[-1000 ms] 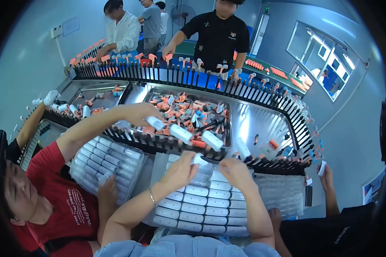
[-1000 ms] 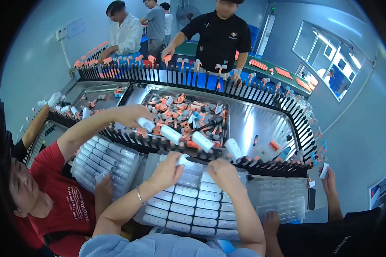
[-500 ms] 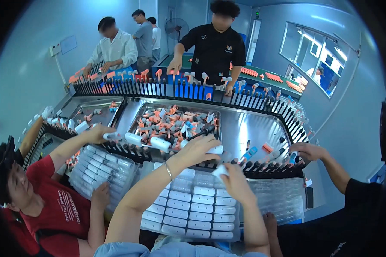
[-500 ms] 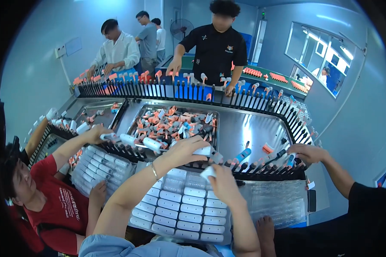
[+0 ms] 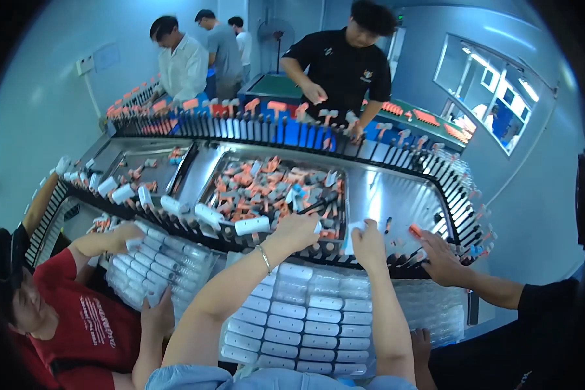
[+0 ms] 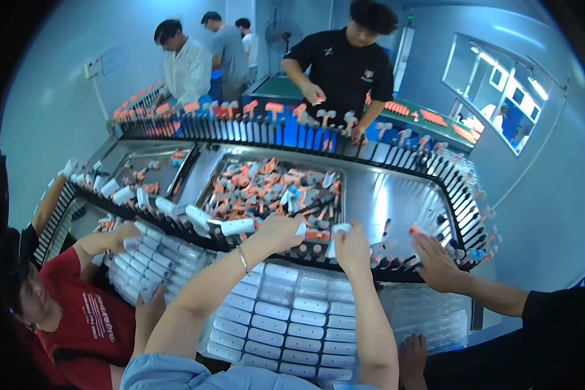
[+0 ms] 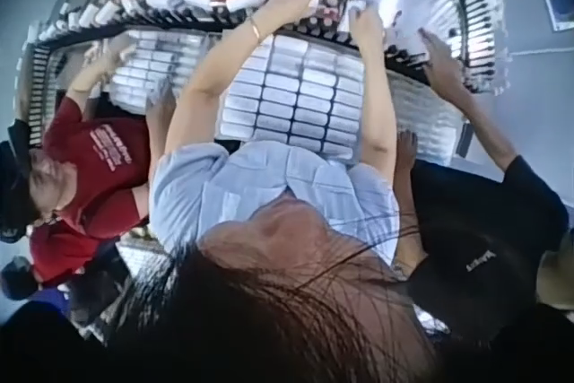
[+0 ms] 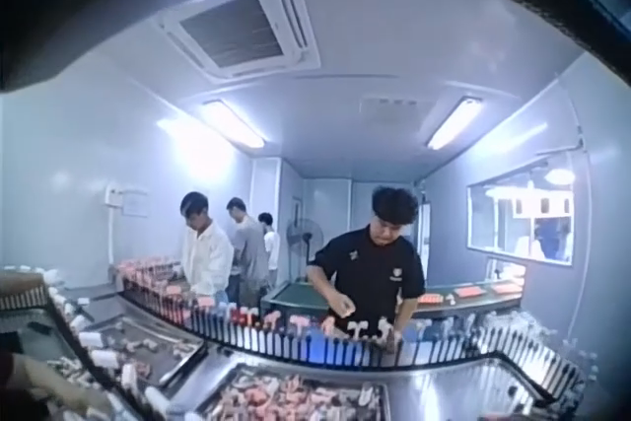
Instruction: The recorder is sorting small white and orange plastic components from a central bin into organized trays on an assembly line.
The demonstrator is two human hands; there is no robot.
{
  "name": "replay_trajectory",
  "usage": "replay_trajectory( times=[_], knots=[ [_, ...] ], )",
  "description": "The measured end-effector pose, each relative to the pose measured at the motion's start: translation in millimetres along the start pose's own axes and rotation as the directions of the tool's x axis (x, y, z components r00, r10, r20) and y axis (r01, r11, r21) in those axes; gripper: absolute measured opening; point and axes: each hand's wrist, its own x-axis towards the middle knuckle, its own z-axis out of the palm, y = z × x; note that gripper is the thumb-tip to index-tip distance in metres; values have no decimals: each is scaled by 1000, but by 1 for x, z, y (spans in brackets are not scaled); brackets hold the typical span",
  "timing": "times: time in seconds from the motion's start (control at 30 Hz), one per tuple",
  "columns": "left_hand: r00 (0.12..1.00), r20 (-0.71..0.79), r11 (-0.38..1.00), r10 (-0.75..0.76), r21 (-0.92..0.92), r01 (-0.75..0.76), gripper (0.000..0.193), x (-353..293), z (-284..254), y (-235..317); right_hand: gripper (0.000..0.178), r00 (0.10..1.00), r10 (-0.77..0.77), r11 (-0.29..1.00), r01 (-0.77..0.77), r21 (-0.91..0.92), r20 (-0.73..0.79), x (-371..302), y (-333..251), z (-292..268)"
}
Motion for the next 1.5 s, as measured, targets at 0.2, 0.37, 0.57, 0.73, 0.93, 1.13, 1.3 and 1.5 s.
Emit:
replay_trajectory(
  times=[0.2, 0.37, 0.57, 0.73, 0.93, 1.13, 1.3, 1.5],
  knots=[
    [913, -384, 983, -139, 57, 173, 32, -26, 0, -29, 46, 962, -75, 959, 142, -246, 261, 18, -61, 39],
    [909, -278, 948, -310, -14, 319, 46, -28, -21, -54, 49, 881, -444, 886, 459, -64, 166, 10, -66, 52],
    [681, -732, 995, 37, -39, -96, 27, -105, -14, -42, 21, 767, -497, 867, 453, 205, 407, -77, -37, -11],
    [874, -431, 948, 224, -113, -298, 14, -115, 15, -12, 23, 737, -470, 846, 533, 9, 486, -108, -30, -22],
    [984, -89, 986, 156, 80, -149, 27, -87, 38, -18, 30, 738, -414, 864, 503, -25, 533, -107, -22, -11],
    [976, -144, 985, 164, -29, -170, 34, -87, 17, -6, 31, 711, -439, 839, 543, -31, 549, -106, -13, -14],
    [879, -419, 954, 229, -80, -287, 42, -67, -21, 42, 32, 790, -453, 891, 410, 193, 413, -106, 3, -31],
    [917, -343, 979, 203, 83, -186, 44, -7, 5, 57, 34, 930, -298, 944, 253, 211, 215, -107, 23, -33]
  ],
)
